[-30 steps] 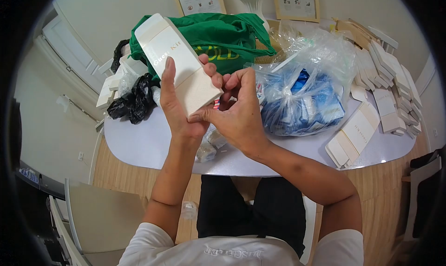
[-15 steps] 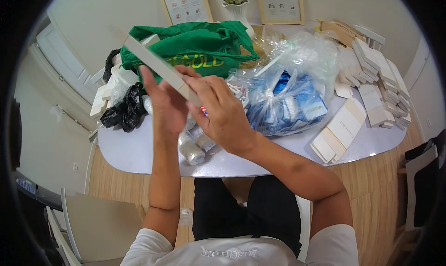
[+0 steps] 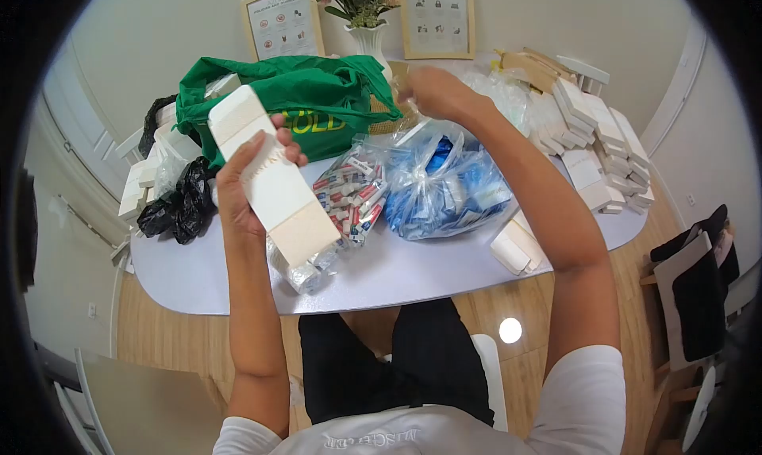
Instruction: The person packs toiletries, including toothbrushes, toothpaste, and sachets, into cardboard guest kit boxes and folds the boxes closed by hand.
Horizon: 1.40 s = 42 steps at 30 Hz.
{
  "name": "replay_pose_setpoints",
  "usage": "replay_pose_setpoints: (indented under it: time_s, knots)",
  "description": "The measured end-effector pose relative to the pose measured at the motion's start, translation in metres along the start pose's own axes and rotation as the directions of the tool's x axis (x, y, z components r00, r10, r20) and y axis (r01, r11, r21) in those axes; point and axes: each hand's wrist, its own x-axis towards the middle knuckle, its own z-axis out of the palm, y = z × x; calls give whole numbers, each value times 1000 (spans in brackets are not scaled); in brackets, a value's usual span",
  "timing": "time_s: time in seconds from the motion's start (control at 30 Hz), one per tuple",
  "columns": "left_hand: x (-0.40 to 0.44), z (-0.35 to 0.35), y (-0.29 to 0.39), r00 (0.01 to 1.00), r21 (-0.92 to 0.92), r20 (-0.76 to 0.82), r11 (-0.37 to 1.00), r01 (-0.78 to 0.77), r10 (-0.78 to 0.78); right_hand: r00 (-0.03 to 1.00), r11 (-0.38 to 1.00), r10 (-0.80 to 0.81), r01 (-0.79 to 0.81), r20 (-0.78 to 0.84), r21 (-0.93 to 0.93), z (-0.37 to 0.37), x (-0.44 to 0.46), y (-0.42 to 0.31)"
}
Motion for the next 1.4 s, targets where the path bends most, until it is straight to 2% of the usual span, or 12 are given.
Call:
replay_pose_setpoints:
  time_s: [0.07,0.17,0.23,0.3,0.37,0.43,0.5,0.67,0.8,0.97,1.3,1.4]
  knots:
    - [-3,5,-3,1000,29,3,1000,7,-7,996,986,-64,72,54,-154,13,1,15]
    - [-2,5,-6,1000,63,19,998,16,-17,966,937,25,67,256,-342,11,-1,6]
    - [0,4,-7,998,98,60,995,21,-27,991,955,107,-80,80,-285,7,1,13]
    - [-1,6,-8,998,96,53,995,27,-33,997,971,81,-75,17,-229,-6,3,22]
    - [-2,10,-7,997,129,44,990,59,-65,980,976,151,-127,-131,176,-20,5,29]
    - [-5,13,-7,996,157,40,985,77,-84,976,973,149,-117,-158,197,-36,4,26]
    - [-7,14,-8,994,190,33,977,95,-103,896,778,357,-129,-264,615,-44,3,17]
    - [-8,14,-10,984,268,75,954,137,-162,881,761,346,-62,-323,646,-86,0,-14]
    - [-10,16,-9,978,305,122,944,125,-169,884,353,331,208,-330,912,-109,7,-40]
    - [-15,22,-10,978,429,143,900,80,-155,867,438,202,335,-455,834,-107,25,-97]
    - [-14,16,-15,965,416,247,909,-27,-84,965,387,-8,245,-262,889,-105,33,-150]
    - [-14,15,-15,972,423,224,905,-37,-66,959,402,141,172,-246,899,-102,32,-162]
